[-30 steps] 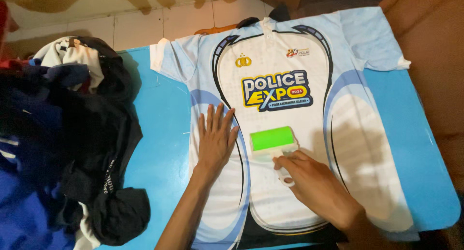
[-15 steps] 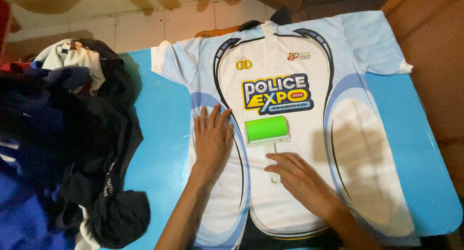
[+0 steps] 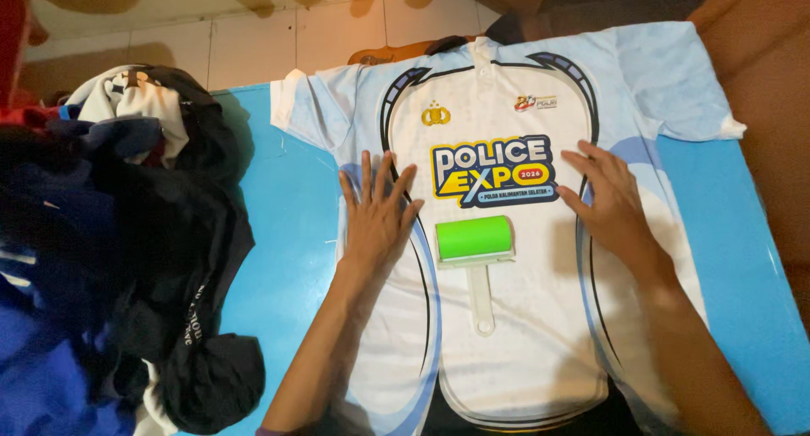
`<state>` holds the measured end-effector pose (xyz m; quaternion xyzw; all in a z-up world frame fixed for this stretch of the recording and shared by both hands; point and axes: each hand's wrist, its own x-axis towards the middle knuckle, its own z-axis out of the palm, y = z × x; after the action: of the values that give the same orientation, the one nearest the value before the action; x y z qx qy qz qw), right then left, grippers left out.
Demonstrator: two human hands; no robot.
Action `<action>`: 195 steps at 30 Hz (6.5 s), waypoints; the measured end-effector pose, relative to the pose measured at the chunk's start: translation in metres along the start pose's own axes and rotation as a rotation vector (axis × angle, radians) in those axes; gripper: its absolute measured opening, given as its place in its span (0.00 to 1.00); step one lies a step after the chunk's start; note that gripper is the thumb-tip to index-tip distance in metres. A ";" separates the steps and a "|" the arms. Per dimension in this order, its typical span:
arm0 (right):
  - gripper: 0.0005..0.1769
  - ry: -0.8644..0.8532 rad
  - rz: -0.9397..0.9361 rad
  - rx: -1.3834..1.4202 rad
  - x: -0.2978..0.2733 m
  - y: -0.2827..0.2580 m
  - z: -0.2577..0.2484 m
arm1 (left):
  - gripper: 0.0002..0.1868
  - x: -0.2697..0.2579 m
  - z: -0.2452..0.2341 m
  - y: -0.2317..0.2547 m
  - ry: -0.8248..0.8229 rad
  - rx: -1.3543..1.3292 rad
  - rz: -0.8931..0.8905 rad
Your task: The person uses a green lint roller to remove lint from a white and light blue polo shirt laid flat on a blue table. The person rolls over the front, sleeves, and collar, then flips the shirt to roll the back before folding it.
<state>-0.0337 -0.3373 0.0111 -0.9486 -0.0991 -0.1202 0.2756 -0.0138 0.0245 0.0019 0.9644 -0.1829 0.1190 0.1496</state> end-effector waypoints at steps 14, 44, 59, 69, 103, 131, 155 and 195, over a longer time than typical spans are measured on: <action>0.37 0.041 0.107 -0.245 0.067 0.065 0.037 | 0.26 0.079 0.037 -0.037 0.009 -0.027 -0.154; 0.34 0.063 0.182 -0.370 -0.096 -0.026 -0.005 | 0.29 -0.078 -0.038 0.028 -0.046 -0.058 -0.035; 0.39 -0.275 -0.021 0.097 -0.050 -0.145 0.021 | 0.33 -0.003 -0.023 0.050 -0.029 -0.691 0.051; 0.29 -0.106 0.169 0.373 -0.057 -0.160 0.018 | 0.24 -0.005 -0.018 0.049 -0.016 -0.686 -0.031; 0.26 -0.081 0.027 0.285 0.059 -0.131 0.037 | 0.28 -0.008 -0.007 0.046 0.048 -0.794 -0.180; 0.24 -0.055 -0.096 0.048 0.046 -0.149 0.017 | 0.25 -0.011 -0.010 0.047 0.060 -0.738 -0.091; 0.18 -0.074 -0.011 -0.029 0.047 -0.141 0.032 | 0.29 -0.010 -0.010 0.048 0.066 -0.748 -0.107; 0.24 -0.606 0.096 -0.062 -0.031 -0.185 -0.049 | 0.24 -0.045 -0.010 0.049 -0.019 -0.277 0.034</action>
<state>-0.1184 -0.2147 0.1352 -0.9528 -0.1281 0.1783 0.2097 -0.0752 -0.0015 0.0101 0.9323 -0.2153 0.0858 0.2775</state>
